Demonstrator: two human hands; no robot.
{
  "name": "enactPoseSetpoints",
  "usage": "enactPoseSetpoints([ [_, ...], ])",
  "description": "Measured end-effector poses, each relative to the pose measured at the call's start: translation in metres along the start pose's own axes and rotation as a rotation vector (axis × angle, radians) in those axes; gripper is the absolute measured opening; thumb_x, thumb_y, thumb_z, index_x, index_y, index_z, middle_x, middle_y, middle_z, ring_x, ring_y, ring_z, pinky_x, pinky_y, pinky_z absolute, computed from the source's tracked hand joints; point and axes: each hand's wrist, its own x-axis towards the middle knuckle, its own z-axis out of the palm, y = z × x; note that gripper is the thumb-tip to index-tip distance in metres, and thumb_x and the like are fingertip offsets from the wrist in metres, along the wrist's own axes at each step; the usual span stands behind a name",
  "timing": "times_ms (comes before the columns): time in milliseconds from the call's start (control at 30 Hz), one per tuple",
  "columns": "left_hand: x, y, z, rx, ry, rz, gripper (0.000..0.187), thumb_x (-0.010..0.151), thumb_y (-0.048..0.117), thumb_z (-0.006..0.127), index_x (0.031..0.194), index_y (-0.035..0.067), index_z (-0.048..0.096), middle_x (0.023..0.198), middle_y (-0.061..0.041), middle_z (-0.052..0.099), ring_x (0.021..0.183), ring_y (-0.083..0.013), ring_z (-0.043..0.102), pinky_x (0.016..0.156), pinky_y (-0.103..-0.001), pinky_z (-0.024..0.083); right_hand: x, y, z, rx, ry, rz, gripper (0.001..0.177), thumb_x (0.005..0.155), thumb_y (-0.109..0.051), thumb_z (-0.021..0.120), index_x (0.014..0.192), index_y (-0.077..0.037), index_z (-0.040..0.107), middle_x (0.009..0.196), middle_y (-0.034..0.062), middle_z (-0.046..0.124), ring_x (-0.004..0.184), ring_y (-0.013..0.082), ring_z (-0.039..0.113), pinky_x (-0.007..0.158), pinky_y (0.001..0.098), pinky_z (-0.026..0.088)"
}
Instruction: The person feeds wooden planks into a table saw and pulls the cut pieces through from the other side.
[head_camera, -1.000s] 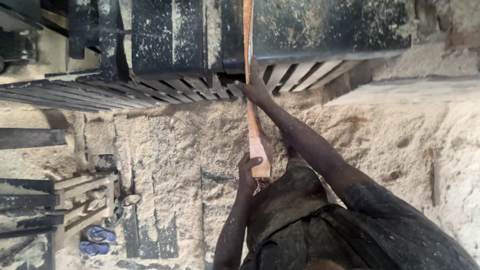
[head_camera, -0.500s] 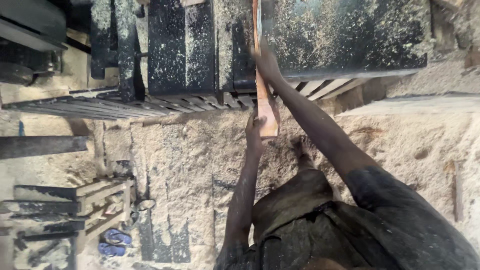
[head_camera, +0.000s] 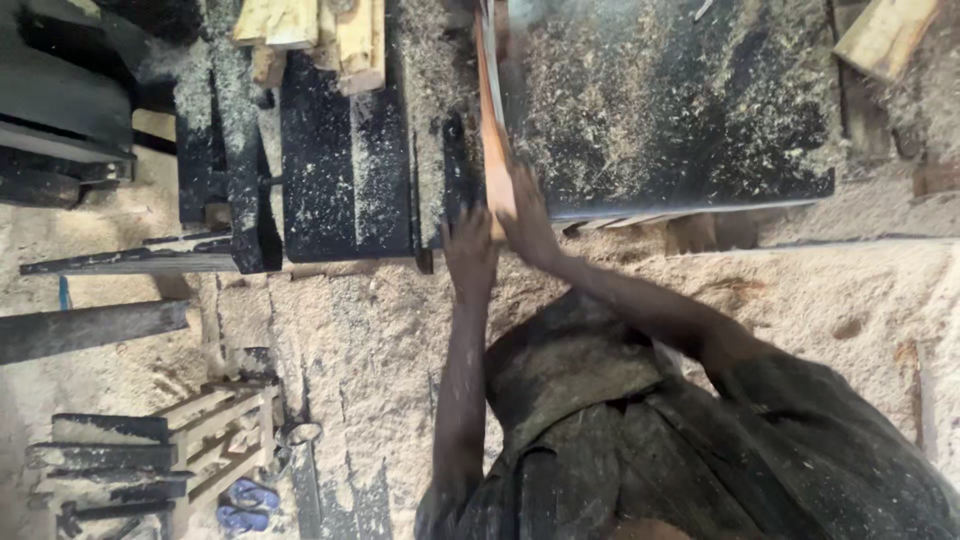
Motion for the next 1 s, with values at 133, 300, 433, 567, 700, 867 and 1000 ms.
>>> enactPoseSetpoints([
  [133, 0.099, -0.014, 0.022, -0.159, 0.084, -0.069, 0.053, 0.088, 0.017, 0.076, 0.140, 0.016, 0.068, 0.135, -0.010, 0.071, 0.133, -0.0302, 0.061, 0.125, -0.056, 0.035, 0.099, 0.026, -0.017, 0.087, -0.003, 0.126, 0.082, 0.106, -0.036, 0.055, 0.163, 0.003, 0.012, 0.169, 0.0283, 0.019, 0.158, 0.0445, 0.017, 0.129, 0.0531, 0.018],
  [300, 0.111, 0.011, 0.006, -0.790, 0.006, -0.409, 0.041, 0.086, 0.023, 0.078, 0.123, 0.006, 0.074, 0.118, -0.019, 0.078, 0.105, -0.0316, 0.073, 0.093, -0.041, 0.057, 0.119, 0.042, -0.084, -0.255, -0.008, 0.105, 0.096, 0.087, -0.038, 0.072, 0.158, 0.002, 0.021, 0.165, 0.0308, 0.024, 0.154, 0.0466, 0.020, 0.125, 0.0572, 0.013],
  [433, 0.060, 0.029, -0.006, -0.037, 0.098, -0.123, 0.066, 0.099, 0.035, 0.077, 0.153, 0.006, 0.053, 0.160, -0.020, 0.049, 0.151, -0.0401, 0.041, 0.124, -0.058, 0.028, 0.146, 0.149, -0.209, -0.534, 0.162, 0.229, 0.105, 0.075, -0.039, 0.084, 0.154, 0.002, 0.028, 0.159, 0.0305, 0.032, 0.148, 0.0456, 0.029, 0.120, 0.0575, 0.017],
  [567, -0.023, 0.074, -0.003, 0.169, -0.229, -0.396, 0.098, 0.076, 0.046, 0.085, 0.157, 0.016, 0.038, 0.166, -0.028, 0.007, 0.152, -0.0485, 0.004, 0.123, -0.061, 0.011, 0.094, 0.299, -0.354, -0.275, 0.477, 0.686, 0.106, 0.072, -0.040, 0.089, 0.153, -0.001, 0.034, 0.146, 0.0231, 0.051, 0.132, 0.0364, 0.053, 0.108, 0.0489, 0.047],
  [700, -0.057, 0.096, 0.036, -0.359, -0.039, -0.306, 0.088, 0.085, 0.034, 0.085, 0.159, 0.013, 0.041, 0.169, -0.027, 0.020, 0.157, -0.0450, 0.018, 0.125, -0.055, 0.024, 0.045, 0.305, -0.337, -0.270, 0.602, 0.765, 0.119, 0.071, -0.039, 0.095, 0.155, 0.002, 0.019, 0.139, 0.0344, 0.051, 0.120, 0.0430, 0.059, 0.100, 0.0534, 0.054],
  [867, -0.082, 0.135, 0.097, -1.058, -0.381, -0.457, 0.085, 0.092, 0.036, 0.076, 0.158, 0.006, 0.033, 0.163, -0.019, 0.037, 0.151, -0.0328, 0.038, 0.115, -0.048, 0.043, -0.128, 0.138, -0.176, -0.145, 0.397, 0.622, 0.145, 0.078, -0.046, 0.096, 0.160, -0.002, -0.016, 0.155, 0.0464, 0.027, 0.132, 0.0561, 0.049, 0.109, 0.0644, 0.045],
  [1000, -0.167, 0.147, 0.119, -1.429, -0.669, -0.639, 0.072, 0.097, 0.031, 0.066, 0.158, 0.004, 0.042, 0.143, -0.020, 0.054, 0.116, -0.0305, 0.056, 0.088, -0.039, 0.052, -0.284, 0.001, -0.093, 0.002, 0.122, 0.746, 0.138, 0.077, -0.051, 0.085, 0.168, -0.012, -0.010, 0.155, 0.0358, 0.037, 0.115, 0.0504, 0.064, 0.085, 0.0613, 0.061],
])
